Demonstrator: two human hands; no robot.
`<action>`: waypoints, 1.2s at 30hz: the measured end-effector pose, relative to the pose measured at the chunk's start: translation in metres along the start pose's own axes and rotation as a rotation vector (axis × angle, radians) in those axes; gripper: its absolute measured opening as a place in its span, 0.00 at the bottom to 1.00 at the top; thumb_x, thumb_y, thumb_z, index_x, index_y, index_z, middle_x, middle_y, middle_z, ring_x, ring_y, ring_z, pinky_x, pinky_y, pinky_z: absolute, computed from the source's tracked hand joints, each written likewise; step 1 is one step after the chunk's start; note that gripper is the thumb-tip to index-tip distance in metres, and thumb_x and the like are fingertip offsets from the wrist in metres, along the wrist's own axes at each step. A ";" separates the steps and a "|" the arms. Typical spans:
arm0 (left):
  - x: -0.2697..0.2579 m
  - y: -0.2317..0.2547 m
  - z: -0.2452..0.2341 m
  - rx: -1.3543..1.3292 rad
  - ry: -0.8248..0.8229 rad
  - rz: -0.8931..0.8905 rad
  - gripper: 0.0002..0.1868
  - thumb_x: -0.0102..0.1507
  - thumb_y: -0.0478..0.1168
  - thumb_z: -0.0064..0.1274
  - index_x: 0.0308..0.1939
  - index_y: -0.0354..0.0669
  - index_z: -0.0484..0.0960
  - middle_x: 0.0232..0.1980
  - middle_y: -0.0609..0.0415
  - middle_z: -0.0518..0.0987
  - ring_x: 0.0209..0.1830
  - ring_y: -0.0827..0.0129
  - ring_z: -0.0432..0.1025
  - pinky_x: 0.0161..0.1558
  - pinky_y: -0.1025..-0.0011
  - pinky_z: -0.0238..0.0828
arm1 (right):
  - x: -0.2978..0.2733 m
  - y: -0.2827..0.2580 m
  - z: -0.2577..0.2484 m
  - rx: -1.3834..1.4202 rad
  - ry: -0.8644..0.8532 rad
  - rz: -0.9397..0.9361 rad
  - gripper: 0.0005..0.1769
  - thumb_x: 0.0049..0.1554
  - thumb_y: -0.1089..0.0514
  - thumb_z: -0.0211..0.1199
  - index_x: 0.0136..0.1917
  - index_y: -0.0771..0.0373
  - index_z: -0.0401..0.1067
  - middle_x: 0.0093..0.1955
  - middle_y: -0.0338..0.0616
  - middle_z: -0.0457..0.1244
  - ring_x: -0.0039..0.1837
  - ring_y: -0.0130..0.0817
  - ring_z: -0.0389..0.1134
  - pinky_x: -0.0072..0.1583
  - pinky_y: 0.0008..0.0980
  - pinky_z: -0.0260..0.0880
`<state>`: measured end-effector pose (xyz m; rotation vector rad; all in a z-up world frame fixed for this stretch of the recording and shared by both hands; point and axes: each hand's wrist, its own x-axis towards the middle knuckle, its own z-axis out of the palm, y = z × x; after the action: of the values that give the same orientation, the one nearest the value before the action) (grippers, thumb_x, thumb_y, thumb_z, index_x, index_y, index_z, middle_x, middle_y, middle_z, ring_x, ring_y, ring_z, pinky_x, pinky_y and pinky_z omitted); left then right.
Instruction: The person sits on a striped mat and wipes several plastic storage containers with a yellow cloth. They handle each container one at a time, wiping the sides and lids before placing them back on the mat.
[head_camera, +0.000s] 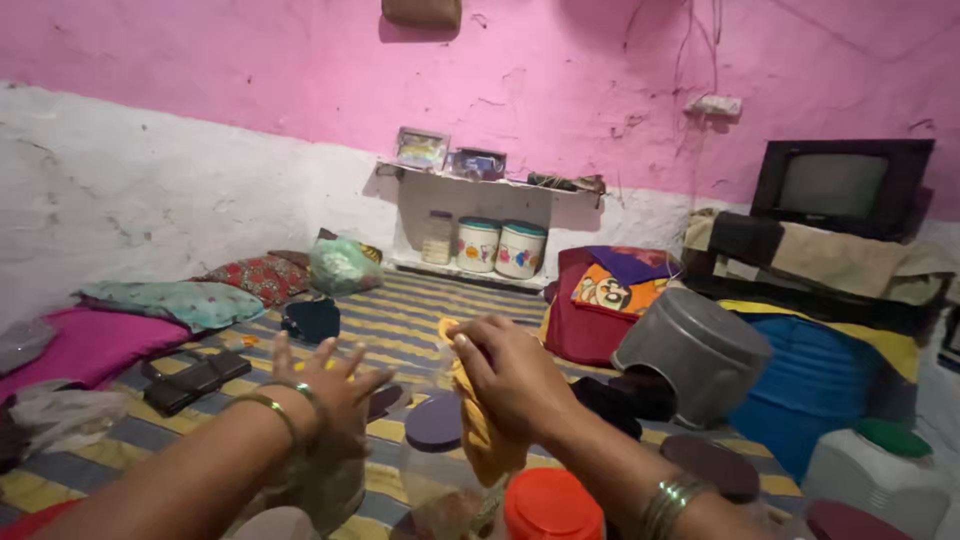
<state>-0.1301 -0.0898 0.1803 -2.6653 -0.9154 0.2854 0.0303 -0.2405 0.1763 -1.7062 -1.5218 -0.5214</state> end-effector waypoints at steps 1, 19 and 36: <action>-0.005 -0.007 0.000 -0.006 -0.014 -0.020 0.54 0.60 0.72 0.52 0.82 0.81 0.37 0.87 0.59 0.32 0.87 0.52 0.29 0.73 0.23 0.20 | 0.002 -0.008 -0.005 -0.013 -0.019 -0.009 0.19 0.62 0.49 0.54 0.57 0.62 0.77 0.56 0.51 0.68 0.60 0.51 0.68 0.60 0.44 0.67; 0.026 -0.020 0.051 0.030 -0.165 -0.020 0.58 0.56 0.74 0.55 0.82 0.83 0.35 0.87 0.57 0.37 0.86 0.43 0.32 0.70 0.18 0.24 | -0.014 0.004 -0.040 -0.080 -0.099 -0.047 0.18 0.61 0.49 0.55 0.54 0.62 0.78 0.52 0.52 0.68 0.57 0.52 0.69 0.57 0.46 0.68; 0.027 -0.055 0.107 -0.093 -0.287 -0.104 0.63 0.53 0.73 0.58 0.82 0.78 0.33 0.87 0.59 0.37 0.87 0.48 0.35 0.76 0.27 0.30 | 0.017 0.010 0.046 0.079 -0.247 -0.049 0.19 0.61 0.49 0.53 0.57 0.60 0.77 0.54 0.53 0.67 0.57 0.52 0.68 0.59 0.45 0.68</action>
<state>-0.1704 -0.0083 0.0975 -2.6928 -1.1751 0.6274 0.0349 -0.1936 0.1578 -1.7250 -1.7384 -0.2785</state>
